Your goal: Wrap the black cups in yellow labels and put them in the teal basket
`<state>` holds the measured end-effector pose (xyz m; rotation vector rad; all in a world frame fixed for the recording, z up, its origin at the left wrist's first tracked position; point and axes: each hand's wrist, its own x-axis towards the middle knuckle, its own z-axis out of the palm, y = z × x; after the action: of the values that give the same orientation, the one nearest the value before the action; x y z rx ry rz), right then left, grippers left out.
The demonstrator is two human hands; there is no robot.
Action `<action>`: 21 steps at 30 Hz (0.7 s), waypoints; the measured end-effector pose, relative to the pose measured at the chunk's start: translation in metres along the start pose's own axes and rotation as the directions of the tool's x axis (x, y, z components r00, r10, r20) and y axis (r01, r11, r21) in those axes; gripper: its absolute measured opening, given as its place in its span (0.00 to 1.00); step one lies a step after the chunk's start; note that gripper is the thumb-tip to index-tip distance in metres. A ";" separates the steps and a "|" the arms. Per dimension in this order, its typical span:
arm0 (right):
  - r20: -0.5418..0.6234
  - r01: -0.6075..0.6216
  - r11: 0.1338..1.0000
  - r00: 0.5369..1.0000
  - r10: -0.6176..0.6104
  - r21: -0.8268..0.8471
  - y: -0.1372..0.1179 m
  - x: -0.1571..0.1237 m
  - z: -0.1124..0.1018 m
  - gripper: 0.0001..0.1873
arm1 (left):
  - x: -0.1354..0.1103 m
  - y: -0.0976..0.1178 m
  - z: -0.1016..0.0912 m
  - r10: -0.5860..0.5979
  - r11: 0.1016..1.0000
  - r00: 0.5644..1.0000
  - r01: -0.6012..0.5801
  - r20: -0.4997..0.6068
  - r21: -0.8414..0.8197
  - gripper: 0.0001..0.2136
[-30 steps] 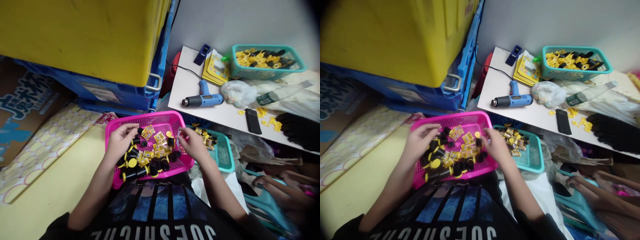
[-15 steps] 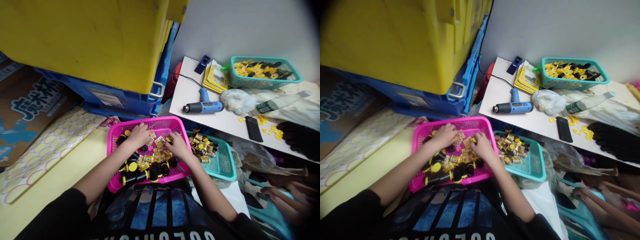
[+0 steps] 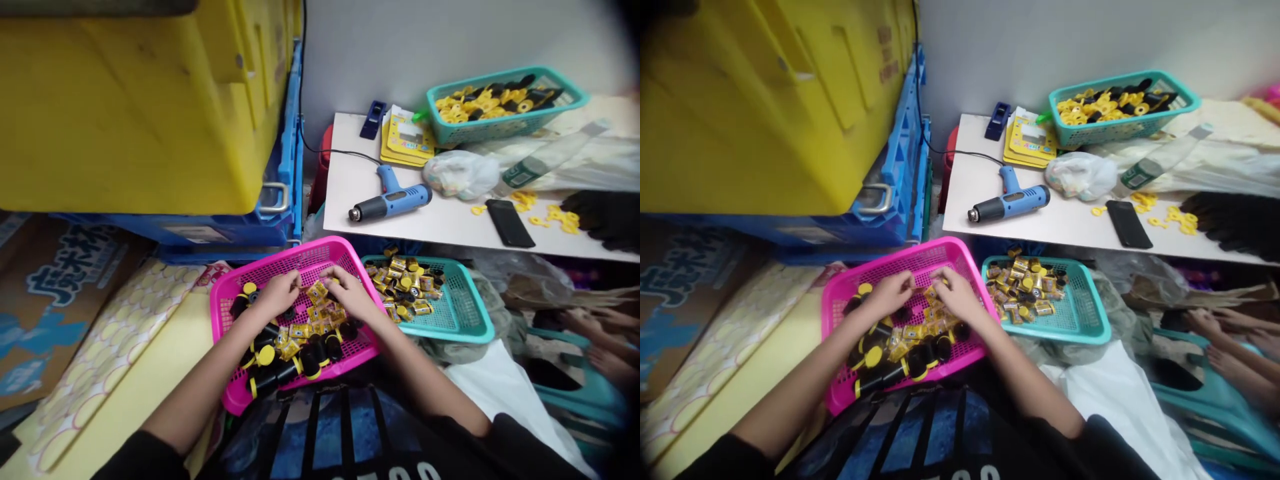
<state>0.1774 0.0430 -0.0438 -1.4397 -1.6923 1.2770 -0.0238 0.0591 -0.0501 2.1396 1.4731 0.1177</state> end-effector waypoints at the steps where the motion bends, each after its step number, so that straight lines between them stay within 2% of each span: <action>1: 0.018 0.053 0.998 0.998 -0.053 -0.026 -0.004 0.001 0.001 0.11 | -0.003 0.003 -0.005 0.012 0.999 1.000 -0.012 0.013 -0.043 0.09; 4: 0.085 0.190 0.975 0.980 -0.182 -0.111 -0.011 0.006 0.004 0.13 | -0.013 0.010 -0.015 0.010 0.949 1.000 -0.003 0.023 -0.316 0.09; 7: 0.077 0.139 0.981 0.989 -0.130 -0.137 -0.013 0.010 0.007 0.05 | -0.025 0.014 -0.018 -0.125 0.827 0.992 0.112 0.014 -0.550 0.10; 10: 0.056 0.077 0.990 0.996 -0.071 -0.115 -0.013 0.009 0.009 0.09 | -0.035 0.014 -0.020 -0.182 0.830 0.982 0.125 -0.052 -0.544 0.07; 12: 0.046 0.091 0.991 0.995 -0.086 -0.100 -0.015 0.007 0.010 0.10 | -0.039 0.014 -0.024 -0.175 0.852 0.977 0.088 -0.121 -0.516 0.07; 14: 0.031 0.133 0.988 0.991 -0.131 -0.073 -0.019 0.005 0.010 0.10 | -0.041 0.014 -0.028 -0.199 0.843 0.973 0.109 -0.117 -0.527 0.08; 16: 0.063 0.179 0.984 0.982 -0.178 -0.021 -0.023 0.005 0.010 0.11 | -0.043 0.017 -0.033 -0.241 0.785 0.968 0.154 -0.067 -0.600 0.16; 18: 0.151 0.201 0.978 0.967 -0.206 0.049 -0.026 0.006 0.011 0.11 | -0.045 0.022 -0.037 -0.261 0.716 0.965 0.165 -0.040 -0.678 0.25; 21: 0.214 0.134 0.967 0.960 -0.180 0.215 -0.027 0.006 0.015 0.14 | -0.047 0.030 -0.038 -0.261 0.606 0.965 0.143 -0.026 -0.783 0.30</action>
<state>0.1518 0.0457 -0.0262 -1.0514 -1.7312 1.5230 -0.0306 0.0240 0.0069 1.2537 1.3680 0.7054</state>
